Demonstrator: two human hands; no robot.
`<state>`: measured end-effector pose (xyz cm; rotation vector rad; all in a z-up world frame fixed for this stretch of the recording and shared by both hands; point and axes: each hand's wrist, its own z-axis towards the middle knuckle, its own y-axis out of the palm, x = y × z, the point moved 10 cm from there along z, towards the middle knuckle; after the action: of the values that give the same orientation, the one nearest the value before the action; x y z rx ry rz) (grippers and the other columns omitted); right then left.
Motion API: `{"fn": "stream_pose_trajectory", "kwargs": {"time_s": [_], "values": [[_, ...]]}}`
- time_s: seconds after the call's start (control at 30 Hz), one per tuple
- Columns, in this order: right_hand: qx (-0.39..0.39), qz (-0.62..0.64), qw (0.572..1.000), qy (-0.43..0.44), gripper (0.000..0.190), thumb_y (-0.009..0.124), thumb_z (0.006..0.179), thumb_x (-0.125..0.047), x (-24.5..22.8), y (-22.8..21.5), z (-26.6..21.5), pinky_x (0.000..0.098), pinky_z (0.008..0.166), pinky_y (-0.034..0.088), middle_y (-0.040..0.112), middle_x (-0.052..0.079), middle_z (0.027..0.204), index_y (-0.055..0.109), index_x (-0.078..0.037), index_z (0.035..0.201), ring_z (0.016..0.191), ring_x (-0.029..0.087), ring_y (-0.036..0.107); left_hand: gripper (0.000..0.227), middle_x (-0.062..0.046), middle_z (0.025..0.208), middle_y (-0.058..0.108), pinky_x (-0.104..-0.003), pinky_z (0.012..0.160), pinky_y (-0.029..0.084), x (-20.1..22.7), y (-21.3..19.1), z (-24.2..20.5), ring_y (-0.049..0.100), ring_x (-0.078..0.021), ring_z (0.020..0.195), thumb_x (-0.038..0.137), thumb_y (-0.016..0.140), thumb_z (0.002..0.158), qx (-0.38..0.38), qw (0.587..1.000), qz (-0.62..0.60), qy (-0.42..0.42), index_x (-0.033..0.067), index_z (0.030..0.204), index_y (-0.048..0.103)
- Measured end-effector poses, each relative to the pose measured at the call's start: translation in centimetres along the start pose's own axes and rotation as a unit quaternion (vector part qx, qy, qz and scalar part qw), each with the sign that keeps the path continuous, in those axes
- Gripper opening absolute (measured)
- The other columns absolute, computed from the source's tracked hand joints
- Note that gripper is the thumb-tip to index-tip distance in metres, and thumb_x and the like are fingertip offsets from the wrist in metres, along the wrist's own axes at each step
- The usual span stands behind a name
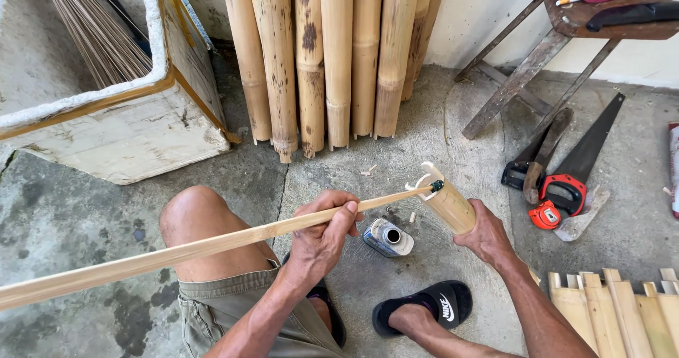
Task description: Apply adhesive or sealant to the inner and outer surfaces of bamboo tubes using a wooden applicator stick.
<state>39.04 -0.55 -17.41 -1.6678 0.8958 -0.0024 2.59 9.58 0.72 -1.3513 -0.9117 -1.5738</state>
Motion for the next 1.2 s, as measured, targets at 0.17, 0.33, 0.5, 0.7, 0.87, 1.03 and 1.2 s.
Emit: {"fn": "stream_pose_trajectory", "kwargs": {"time_s": [0.17,0.33,0.5,0.7,0.87,1.03,1.2], "values": [[0.026,0.004,1.0,-0.008,0.099,0.092,0.053,-0.02,0.7,-1.1,0.9,0.0436,0.098,0.057,0.07,0.02,0.117,0.047,-0.008,0.14,0.107,0.034,0.072,0.017,-0.008,0.077,0.075,-0.023,0.055,0.058,1.0,0.1,-0.3,0.071,-0.0089,0.064,0.012,0.059,0.102,-0.007,1.0,0.01,0.021,-0.0011,0.103,0.07],[0.036,0.018,0.999,0.008,0.102,0.094,0.053,-0.023,1.1,-2.0,1.3,0.0445,0.096,0.057,0.068,0.021,0.119,0.045,-0.008,0.142,0.107,0.035,0.071,0.017,-0.008,0.076,0.076,-0.023,0.055,0.059,2.2,0.2,-1.0,0.071,-0.0095,0.063,0.011,0.059,0.102,-0.012,0.999,0.006,0.034,-0.0015,0.103,0.07],[0.078,0.027,0.996,-0.026,0.1,0.093,0.052,-0.024,0.4,-3.5,1.4,0.0462,0.093,0.057,0.069,0.023,0.117,0.047,-0.006,0.139,0.105,0.035,0.071,0.012,-0.009,0.078,0.074,-0.023,0.056,0.059,4.3,0.2,-1.7,0.072,-0.0103,0.064,0.007,0.061,0.102,-0.015,0.992,0.045,0.115,-0.0018,0.103,0.07],[0.081,0.049,0.995,-0.018,0.105,0.093,0.052,-0.027,0.1,-3.7,1.7,0.0471,0.089,0.061,0.068,0.022,0.116,0.044,-0.006,0.143,0.102,0.034,0.072,0.01,-0.007,0.078,0.074,-0.023,0.055,0.058,6.1,0.2,-1.9,0.072,-0.0101,0.064,0.004,0.061,0.101,-0.019,0.989,0.041,0.144,-0.0016,0.103,0.07],[0.083,0.072,0.993,-0.033,0.105,0.093,0.052,-0.028,0.3,-3.8,2.4,0.0469,0.091,0.06,0.068,0.022,0.117,0.044,-0.006,0.142,0.103,0.033,0.072,0.01,-0.009,0.078,0.073,-0.024,0.053,0.056,7.1,-0.3,-2.3,0.071,-0.0107,0.063,0.002,0.062,0.099,-0.025,0.985,0.062,0.159,-0.0029,0.104,0.07],[0.096,0.066,0.992,-0.038,0.106,0.093,0.051,-0.027,-0.4,-4.9,2.1,0.0472,0.093,0.059,0.067,0.022,0.118,0.043,-0.005,0.142,0.105,0.033,0.071,0.011,-0.009,0.082,0.076,-0.021,0.054,0.061,6.3,-1.4,-2.5,0.073,-0.0093,0.065,0.001,0.059,0.1,-0.015,0.985,0.047,0.165,-0.0017,0.103,0.07],[0.095,0.067,0.993,-0.02,0.108,0.093,0.051,-0.028,-0.3,-4.8,2.1,0.046,0.093,0.06,0.068,0.021,0.117,0.042,-0.006,0.143,0.104,0.033,0.072,0.013,-0.01,0.085,0.076,-0.023,0.058,0.063,5.9,-1.1,-2.2,0.075,-0.0117,0.069,0.003,0.06,0.102,0.001,0.988,0.0,0.153,-0.0034,0.107,0.069]]}}
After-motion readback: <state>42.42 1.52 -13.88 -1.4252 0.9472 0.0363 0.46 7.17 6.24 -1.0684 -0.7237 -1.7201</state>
